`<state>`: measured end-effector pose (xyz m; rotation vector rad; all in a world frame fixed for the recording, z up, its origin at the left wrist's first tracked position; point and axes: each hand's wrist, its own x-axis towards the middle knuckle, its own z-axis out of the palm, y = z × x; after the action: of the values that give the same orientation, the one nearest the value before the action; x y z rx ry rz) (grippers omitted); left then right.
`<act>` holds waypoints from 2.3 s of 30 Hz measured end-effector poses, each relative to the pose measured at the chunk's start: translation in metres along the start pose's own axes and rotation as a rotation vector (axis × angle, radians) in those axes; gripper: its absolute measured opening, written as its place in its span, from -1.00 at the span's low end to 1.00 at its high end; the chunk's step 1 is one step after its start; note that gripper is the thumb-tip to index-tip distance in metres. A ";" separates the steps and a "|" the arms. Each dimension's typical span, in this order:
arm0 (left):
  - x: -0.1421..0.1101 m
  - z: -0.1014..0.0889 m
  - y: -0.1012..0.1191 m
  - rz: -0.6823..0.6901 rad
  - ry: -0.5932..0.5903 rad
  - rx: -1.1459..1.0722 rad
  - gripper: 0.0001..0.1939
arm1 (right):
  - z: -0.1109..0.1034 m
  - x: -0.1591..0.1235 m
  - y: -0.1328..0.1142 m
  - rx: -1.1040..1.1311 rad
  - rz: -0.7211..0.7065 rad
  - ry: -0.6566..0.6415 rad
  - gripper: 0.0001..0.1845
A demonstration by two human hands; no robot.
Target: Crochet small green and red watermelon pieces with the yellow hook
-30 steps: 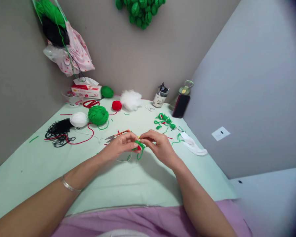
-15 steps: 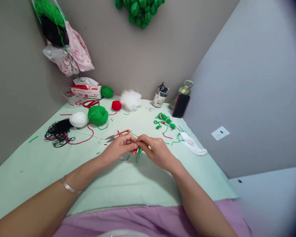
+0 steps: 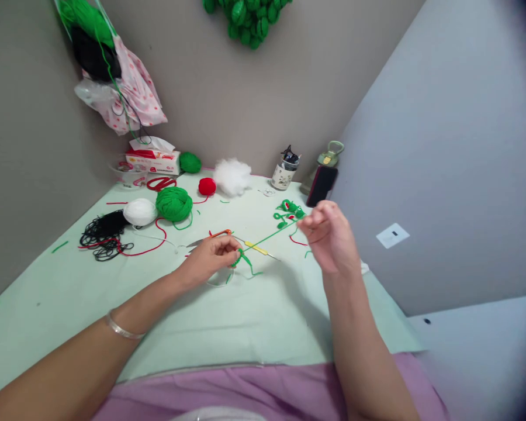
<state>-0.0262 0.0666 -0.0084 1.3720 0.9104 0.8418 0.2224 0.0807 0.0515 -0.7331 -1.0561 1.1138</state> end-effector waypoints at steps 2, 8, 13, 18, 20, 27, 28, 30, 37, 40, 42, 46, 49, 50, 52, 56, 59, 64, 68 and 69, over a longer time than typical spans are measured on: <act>0.001 -0.003 -0.001 0.019 0.026 0.026 -0.80 | -0.024 0.010 -0.009 0.006 -0.200 0.195 -0.79; 0.001 -0.001 0.002 -0.019 -0.017 -0.088 -0.79 | -0.065 0.021 -0.021 -0.113 -0.450 0.473 -0.82; -0.001 -0.001 0.005 -0.022 -0.019 -0.272 -0.77 | -0.049 0.020 -0.016 -0.109 -0.578 0.551 -0.90; -0.003 -0.007 0.005 -0.026 -0.060 -0.302 -0.79 | -0.049 0.019 -0.015 -0.119 -0.554 0.511 -0.94; -0.004 -0.008 0.006 -0.026 -0.073 -0.301 -0.81 | -0.052 0.020 -0.016 -0.119 -0.561 0.542 -0.95; -0.006 -0.007 0.012 -0.036 -0.177 -0.438 -0.82 | -0.039 0.018 -0.015 -0.133 -0.463 0.391 -0.90; -0.006 -0.006 0.012 -0.033 -0.186 -0.451 -0.82 | -0.033 0.016 -0.013 -0.154 -0.404 0.334 -0.88; -0.006 -0.006 0.013 -0.033 -0.202 -0.474 -0.81 | -0.021 0.010 -0.008 -0.218 -0.305 0.214 -0.86; -0.008 -0.002 0.014 -0.040 -0.188 -0.468 -0.84 | 0.023 -0.024 0.008 -0.687 -0.311 -0.242 -0.95; -0.007 -0.001 0.015 -0.018 -0.188 -0.444 -0.83 | 0.032 -0.035 0.010 -0.814 -0.347 -0.342 -0.92; -0.007 -0.001 0.015 -0.012 -0.186 -0.445 -0.84 | 0.035 -0.038 0.012 -0.840 -0.348 -0.378 -0.90; -0.007 -0.002 0.013 -0.002 -0.184 -0.443 -0.85 | 0.036 -0.040 0.012 -0.852 -0.336 -0.440 -0.89; -0.007 -0.002 0.013 0.007 -0.193 -0.431 -0.84 | 0.036 -0.039 0.012 -0.880 -0.331 -0.481 -0.88; -0.007 -0.002 0.013 0.009 -0.195 -0.427 -0.84 | 0.036 -0.039 0.012 -0.888 -0.328 -0.494 -0.88; -0.006 -0.002 0.013 0.013 -0.198 -0.420 -0.83 | 0.036 -0.040 0.011 -0.896 -0.321 -0.506 -0.88; -0.005 -0.003 0.012 0.020 -0.192 -0.416 -0.84 | 0.035 -0.040 0.011 -0.894 -0.320 -0.505 -0.87; -0.005 -0.003 0.013 0.019 -0.181 -0.411 -0.83 | 0.035 -0.041 0.011 -0.888 -0.319 -0.504 -0.88; -0.005 -0.003 0.014 0.022 -0.174 -0.396 -0.83 | 0.036 -0.041 0.011 -0.868 -0.321 -0.500 -0.87; -0.007 -0.004 0.015 0.030 -0.180 -0.386 -0.83 | 0.037 -0.041 0.012 -0.840 -0.300 -0.487 -0.87; -0.007 -0.004 0.014 0.031 -0.180 -0.380 -0.84 | 0.038 -0.041 0.012 -0.837 -0.295 -0.488 -0.87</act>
<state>-0.0320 0.0622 0.0064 1.1101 0.5566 0.8497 0.1797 0.0441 0.0423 -0.9247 -2.0302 0.5693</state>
